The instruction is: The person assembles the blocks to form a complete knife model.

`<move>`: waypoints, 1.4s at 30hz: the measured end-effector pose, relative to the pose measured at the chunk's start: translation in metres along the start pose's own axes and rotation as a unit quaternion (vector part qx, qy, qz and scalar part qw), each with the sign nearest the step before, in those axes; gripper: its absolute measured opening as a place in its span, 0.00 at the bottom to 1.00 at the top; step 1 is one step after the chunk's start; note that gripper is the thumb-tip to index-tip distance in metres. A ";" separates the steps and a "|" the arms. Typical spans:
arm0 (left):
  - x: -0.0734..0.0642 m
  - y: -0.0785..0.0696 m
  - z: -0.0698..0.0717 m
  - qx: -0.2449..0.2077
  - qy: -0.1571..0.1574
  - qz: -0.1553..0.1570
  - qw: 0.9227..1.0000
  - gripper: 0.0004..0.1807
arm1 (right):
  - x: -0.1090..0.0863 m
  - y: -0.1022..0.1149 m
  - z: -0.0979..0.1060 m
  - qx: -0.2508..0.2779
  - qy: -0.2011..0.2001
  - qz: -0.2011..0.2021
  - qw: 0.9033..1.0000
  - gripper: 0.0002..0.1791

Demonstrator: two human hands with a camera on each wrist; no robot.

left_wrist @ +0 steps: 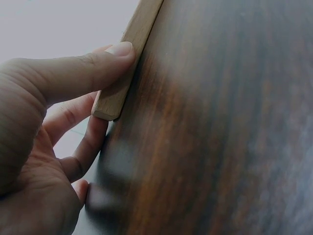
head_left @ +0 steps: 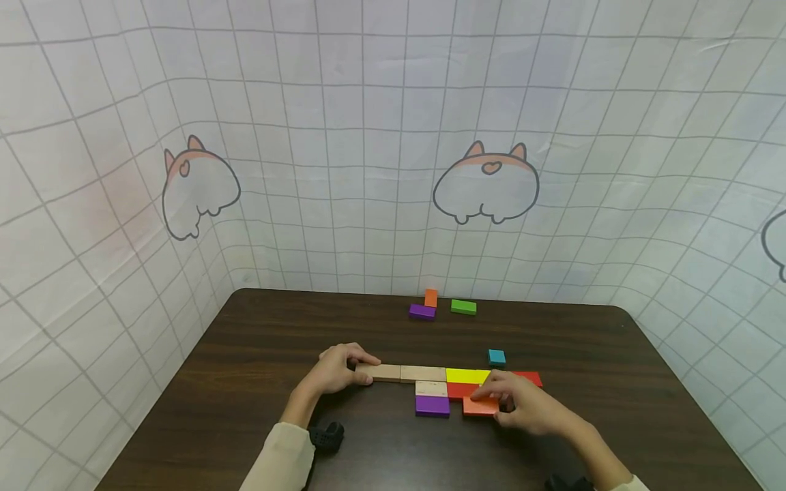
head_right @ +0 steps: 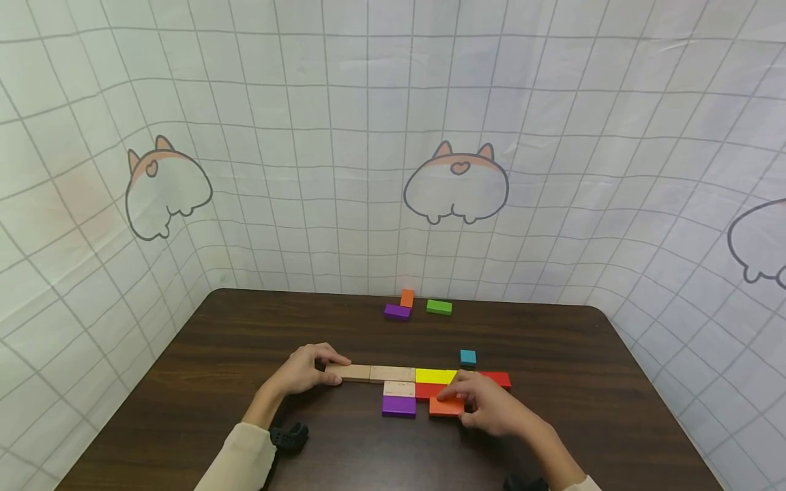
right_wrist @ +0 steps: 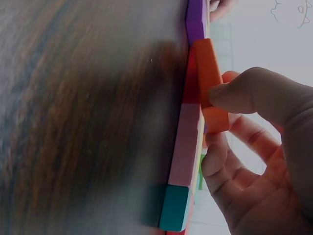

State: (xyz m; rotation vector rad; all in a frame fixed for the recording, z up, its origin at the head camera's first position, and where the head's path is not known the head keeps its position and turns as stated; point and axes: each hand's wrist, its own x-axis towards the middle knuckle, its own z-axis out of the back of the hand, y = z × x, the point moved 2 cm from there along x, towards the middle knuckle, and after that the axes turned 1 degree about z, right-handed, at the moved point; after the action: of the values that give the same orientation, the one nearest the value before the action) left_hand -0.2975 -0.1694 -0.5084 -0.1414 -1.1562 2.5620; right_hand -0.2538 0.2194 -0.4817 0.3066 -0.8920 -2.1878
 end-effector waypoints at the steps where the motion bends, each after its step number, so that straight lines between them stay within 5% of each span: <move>1: 0.000 0.000 0.000 -0.001 0.000 0.000 1.000 0.15 | 0.001 0.001 -0.001 -0.002 0.002 -0.004 1.000 0.22; 32: -0.001 -0.001 0.001 -0.005 0.002 -0.003 1.000 0.15 | 0.016 0.010 -0.007 -0.081 0.007 -0.054 0.995 0.13; 42: -0.001 -0.001 0.001 -0.007 0.002 0.000 1.000 0.15 | 0.016 0.004 -0.006 -0.064 0.009 -0.066 0.996 0.11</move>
State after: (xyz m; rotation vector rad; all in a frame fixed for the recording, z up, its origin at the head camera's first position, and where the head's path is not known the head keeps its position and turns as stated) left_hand -0.2960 -0.1697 -0.5067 -0.1490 -1.1735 2.5533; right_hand -0.2597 0.2033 -0.4828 0.3306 -0.7352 -2.3475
